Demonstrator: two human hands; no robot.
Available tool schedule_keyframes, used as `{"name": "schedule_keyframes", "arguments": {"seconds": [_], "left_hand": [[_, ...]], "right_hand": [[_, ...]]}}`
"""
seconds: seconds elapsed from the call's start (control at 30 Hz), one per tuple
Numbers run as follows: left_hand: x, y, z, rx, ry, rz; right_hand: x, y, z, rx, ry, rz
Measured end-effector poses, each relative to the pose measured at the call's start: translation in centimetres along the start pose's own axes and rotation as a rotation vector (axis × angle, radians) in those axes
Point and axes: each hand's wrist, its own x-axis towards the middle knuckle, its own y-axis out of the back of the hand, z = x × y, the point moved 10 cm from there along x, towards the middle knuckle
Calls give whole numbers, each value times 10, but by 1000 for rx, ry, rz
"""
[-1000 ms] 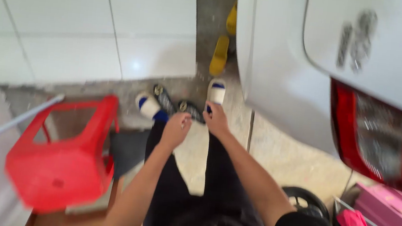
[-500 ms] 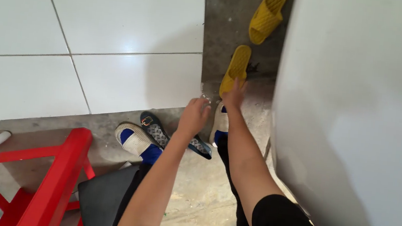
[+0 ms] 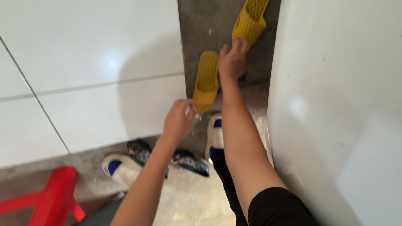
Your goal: Organizing various shoes and slippers onto a shoe rack in a garage or storage area.
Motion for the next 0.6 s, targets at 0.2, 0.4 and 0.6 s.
{"name": "schedule_keyframes", "arguments": {"seconds": [0.2,0.4,0.6], "left_hand": [[26,-19,15,-69,-153,38],[3,-28,6,-38,-81,34],[-47,21,4,-105,-10,253]], "right_hand": [[84,6,5,-117,-201,-126],[27,33,-19,-249,-49,95],[-83,85,-129,284,160,-234]]}}
